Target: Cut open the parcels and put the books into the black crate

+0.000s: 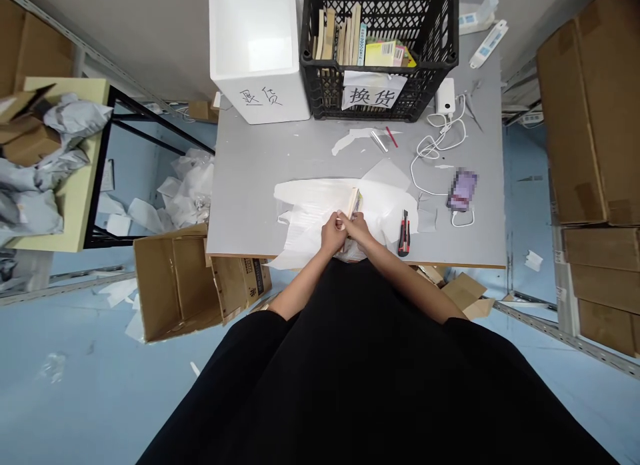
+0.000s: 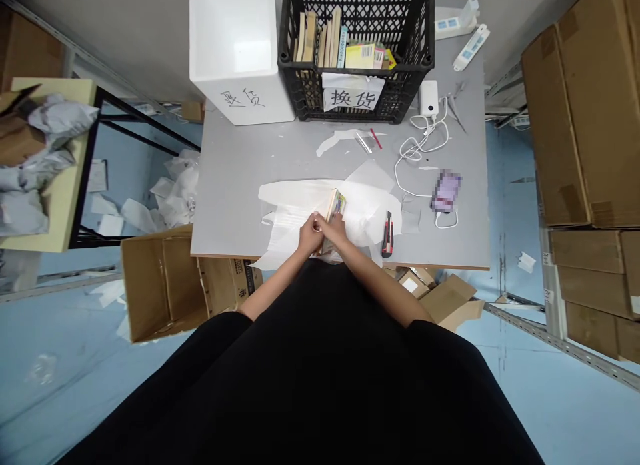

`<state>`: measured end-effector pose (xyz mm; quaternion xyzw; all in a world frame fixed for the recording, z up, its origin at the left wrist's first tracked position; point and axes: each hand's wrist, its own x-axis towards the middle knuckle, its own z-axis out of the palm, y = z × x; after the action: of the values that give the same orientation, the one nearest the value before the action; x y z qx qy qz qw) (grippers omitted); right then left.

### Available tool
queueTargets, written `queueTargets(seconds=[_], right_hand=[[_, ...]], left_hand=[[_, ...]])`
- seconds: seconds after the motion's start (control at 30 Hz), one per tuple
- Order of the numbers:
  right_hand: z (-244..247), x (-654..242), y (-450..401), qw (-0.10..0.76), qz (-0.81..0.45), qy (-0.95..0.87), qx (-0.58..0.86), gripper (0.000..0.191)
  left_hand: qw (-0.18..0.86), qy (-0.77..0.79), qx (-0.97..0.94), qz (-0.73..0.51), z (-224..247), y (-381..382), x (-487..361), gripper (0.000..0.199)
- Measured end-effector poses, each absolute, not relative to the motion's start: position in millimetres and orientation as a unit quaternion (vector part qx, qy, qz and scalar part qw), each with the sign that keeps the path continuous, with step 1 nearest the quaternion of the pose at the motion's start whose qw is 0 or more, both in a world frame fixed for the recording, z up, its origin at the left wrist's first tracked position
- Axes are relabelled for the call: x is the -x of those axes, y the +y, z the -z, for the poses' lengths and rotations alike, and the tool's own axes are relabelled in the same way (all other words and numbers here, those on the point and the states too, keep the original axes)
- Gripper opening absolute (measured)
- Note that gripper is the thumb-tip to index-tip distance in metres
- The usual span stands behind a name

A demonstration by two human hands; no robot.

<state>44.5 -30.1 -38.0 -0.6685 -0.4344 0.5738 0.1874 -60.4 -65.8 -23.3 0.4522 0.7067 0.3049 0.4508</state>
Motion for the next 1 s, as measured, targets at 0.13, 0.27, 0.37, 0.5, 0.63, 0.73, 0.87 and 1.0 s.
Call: queueTargets(seconds=[0.13, 0.27, 0.37, 0.5, 0.63, 0.73, 0.87, 1.0], right_hand=[[30, -63, -14, 0.282, -0.634, -0.306, 0.652, 0.03], [31, -87, -11, 0.299, -0.723, -0.255, 0.568, 0.028], [38, -98, -14, 0.286, -0.747, -0.238, 0.551, 0.031], [53, -107, -16, 0.256, -0.75, -0.24, 0.561, 0.035], [69, -119, -19, 0.224, -0.764, -0.242, 0.554, 0.036], [81, -123, -23, 0.213, -0.761, -0.249, 0.56, 0.034], [95, -125, -27, 0.148, -0.678, -0.337, 0.636, 0.029], [103, -125, -25, 0.085, -0.517, -0.427, 0.737, 0.027]], left_hand=[[0.462, 0.636, -0.545, -0.293, 7, -62, 51, 0.026], [0.383, 0.703, -0.527, -0.285, 21, -54, 67, 0.031], [0.388, 0.784, -0.394, -0.282, 42, -56, 85, 0.053], [0.47, 0.794, -0.301, -0.241, 69, -63, 100, 0.055], [0.525, 0.781, -0.267, -0.208, 88, -65, 102, 0.036], [0.584, 0.743, -0.235, -0.226, 98, -66, 98, 0.028], [0.588, 0.744, -0.227, -0.223, 109, -68, 90, 0.021], [0.555, 0.77, -0.246, -0.199, 115, -68, 85, 0.017]])
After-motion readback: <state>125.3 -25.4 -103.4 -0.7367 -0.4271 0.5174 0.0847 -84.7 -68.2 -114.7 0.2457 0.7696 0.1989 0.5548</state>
